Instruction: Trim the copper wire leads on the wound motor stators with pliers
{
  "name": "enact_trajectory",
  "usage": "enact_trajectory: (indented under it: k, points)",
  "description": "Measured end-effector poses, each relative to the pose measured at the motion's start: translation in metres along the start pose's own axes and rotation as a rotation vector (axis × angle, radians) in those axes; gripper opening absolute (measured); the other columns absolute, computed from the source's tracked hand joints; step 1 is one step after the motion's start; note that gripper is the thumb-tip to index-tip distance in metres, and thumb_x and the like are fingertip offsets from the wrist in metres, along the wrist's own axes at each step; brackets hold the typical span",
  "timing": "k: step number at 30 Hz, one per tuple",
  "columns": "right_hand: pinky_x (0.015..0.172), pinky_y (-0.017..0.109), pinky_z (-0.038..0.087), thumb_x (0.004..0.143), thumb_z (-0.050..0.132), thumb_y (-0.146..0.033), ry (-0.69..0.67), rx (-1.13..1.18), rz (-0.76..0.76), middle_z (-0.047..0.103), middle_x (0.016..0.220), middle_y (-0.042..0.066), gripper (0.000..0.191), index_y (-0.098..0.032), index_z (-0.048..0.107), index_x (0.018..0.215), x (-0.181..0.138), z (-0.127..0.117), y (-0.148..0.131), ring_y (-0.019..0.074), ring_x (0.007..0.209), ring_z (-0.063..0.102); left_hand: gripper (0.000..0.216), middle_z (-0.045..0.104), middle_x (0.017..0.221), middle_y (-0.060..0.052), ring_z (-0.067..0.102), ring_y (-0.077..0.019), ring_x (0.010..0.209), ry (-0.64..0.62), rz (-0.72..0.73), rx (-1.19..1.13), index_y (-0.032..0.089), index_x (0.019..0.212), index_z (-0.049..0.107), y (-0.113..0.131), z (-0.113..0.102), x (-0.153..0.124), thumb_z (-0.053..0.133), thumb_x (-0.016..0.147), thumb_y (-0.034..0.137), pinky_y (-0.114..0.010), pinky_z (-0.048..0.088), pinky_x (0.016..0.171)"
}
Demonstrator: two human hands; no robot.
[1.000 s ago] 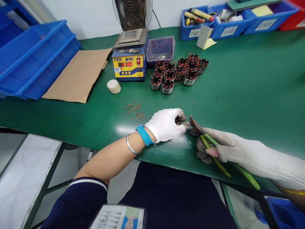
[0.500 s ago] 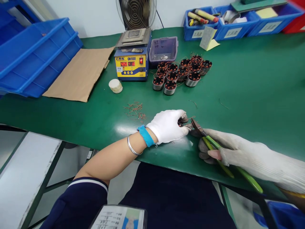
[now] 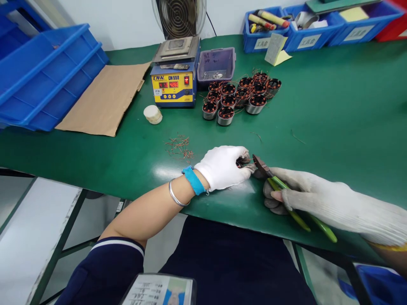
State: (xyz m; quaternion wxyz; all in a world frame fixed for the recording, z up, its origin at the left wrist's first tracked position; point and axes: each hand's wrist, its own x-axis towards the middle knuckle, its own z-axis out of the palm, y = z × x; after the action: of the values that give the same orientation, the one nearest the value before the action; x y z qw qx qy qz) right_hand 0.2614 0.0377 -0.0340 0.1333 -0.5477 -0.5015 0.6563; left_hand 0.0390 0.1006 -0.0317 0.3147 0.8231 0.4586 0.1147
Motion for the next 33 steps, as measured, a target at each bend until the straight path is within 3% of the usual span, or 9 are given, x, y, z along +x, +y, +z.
enact_trajectory:
  k: [9, 13, 17, 21, 25, 28, 30, 31, 33]
  points:
    - [0.054, 0.03, 0.05, 0.085, 0.066, -0.059, -0.088, -0.203, -0.028, 0.068, 0.07, 0.004, 0.039, -0.022, 0.065, 0.097, 0.007, -0.007, -0.007, 0.0173, 0.06, 0.059, 0.022, 0.08, 0.102, -0.004, 0.072, -0.0242, 0.094, -0.006, -0.016, 0.034, 0.023, 0.1, 0.073, 0.003, 0.0, 0.001, 0.062, 0.087, 0.036, -0.035, 0.053, 0.08]
    - [0.053, 0.03, 0.05, 0.081, 0.07, -0.052, -0.06, -0.214, 0.024, 0.069, 0.066, 0.003, 0.034, -0.022, 0.061, 0.095, 0.007, -0.005, -0.014, 0.0182, 0.059, 0.061, 0.02, 0.08, 0.099, -0.003, 0.072, -0.0243, 0.093, 0.011, -0.033, 0.053, 0.024, 0.096, 0.073, 0.003, 0.001, 0.001, 0.062, 0.087, 0.039, -0.034, 0.053, 0.077]
    - [0.053, 0.03, 0.049, 0.077, 0.075, -0.047, -0.084, -0.116, 0.041, 0.065, 0.065, 0.001, 0.037, -0.021, 0.06, 0.096, 0.007, -0.002, -0.016, 0.0168, 0.057, 0.059, 0.031, 0.077, 0.1, -0.005, 0.072, -0.0266, 0.097, 0.022, -0.037, 0.159, 0.023, 0.1, 0.072, 0.006, -0.002, -0.003, 0.062, 0.089, 0.05, -0.035, 0.054, 0.079]
    - [0.053, 0.03, 0.047, 0.072, 0.08, -0.048, -0.105, 0.252, -0.017, 0.056, 0.07, -0.004, 0.045, -0.023, 0.057, 0.101, 0.004, -0.001, -0.008, 0.0148, 0.059, 0.056, 0.063, 0.073, 0.107, -0.012, 0.069, -0.0345, 0.103, 0.053, -0.079, 0.403, 0.019, 0.11, 0.073, 0.013, -0.01, -0.014, 0.074, 0.074, 0.07, -0.041, 0.055, 0.085]
    - [0.067, 0.035, 0.054, 0.068, 0.084, -0.046, 0.022, 0.517, -0.053, 0.063, 0.081, -0.001, 0.059, -0.024, 0.056, 0.115, 0.0, -0.006, 0.005, 0.0197, 0.073, 0.066, 0.037, 0.074, 0.117, -0.012, 0.066, -0.0353, 0.116, -0.079, 0.056, 0.494, 0.02, 0.118, 0.073, 0.013, -0.02, -0.022, 0.067, 0.09, 0.044, -0.049, 0.051, 0.1]
    - [0.069, 0.036, 0.056, 0.067, 0.085, -0.047, 0.076, 0.517, -0.075, 0.064, 0.082, -0.001, 0.064, -0.024, 0.055, 0.117, 0.001, -0.009, 0.01, 0.0214, 0.076, 0.068, 0.059, 0.06, 0.152, -0.005, 0.044, -0.0355, 0.149, -0.171, 0.3, 0.391, 0.028, 0.141, 0.062, 0.008, -0.035, -0.028, 0.059, 0.084, 0.014, -0.057, 0.034, 0.122]
    - [0.068, 0.036, 0.056, 0.065, 0.086, -0.048, 0.1, 0.5, -0.073, 0.064, 0.082, -0.001, 0.066, -0.022, 0.056, 0.119, 0.001, -0.009, 0.01, 0.0214, 0.076, 0.068, 0.075, 0.047, 0.165, -0.002, 0.037, -0.0319, 0.156, -0.098, 0.36, 0.221, 0.029, 0.145, 0.058, 0.005, -0.048, -0.033, 0.057, 0.073, 0.008, -0.051, 0.034, 0.125]
    - [0.066, 0.036, 0.056, 0.064, 0.087, -0.048, 0.118, 0.487, -0.074, 0.064, 0.081, -0.001, 0.068, -0.022, 0.057, 0.119, 0.001, -0.008, 0.009, 0.0214, 0.075, 0.068, 0.074, 0.048, 0.164, -0.003, 0.043, -0.0292, 0.152, -0.008, 0.354, 0.107, 0.027, 0.143, 0.059, 0.005, -0.052, -0.034, 0.056, 0.072, 0.009, -0.045, 0.04, 0.122]
    - [0.066, 0.036, 0.056, 0.061, 0.087, -0.052, 0.179, 0.455, -0.096, 0.064, 0.079, -0.001, 0.068, -0.022, 0.057, 0.115, -0.001, -0.005, 0.007, 0.0216, 0.074, 0.068, 0.053, 0.067, 0.143, -0.008, 0.064, -0.0246, 0.129, 0.205, 0.259, -0.079, 0.02, 0.128, 0.068, 0.005, -0.055, -0.034, 0.055, 0.076, 0.017, -0.036, 0.053, 0.106]
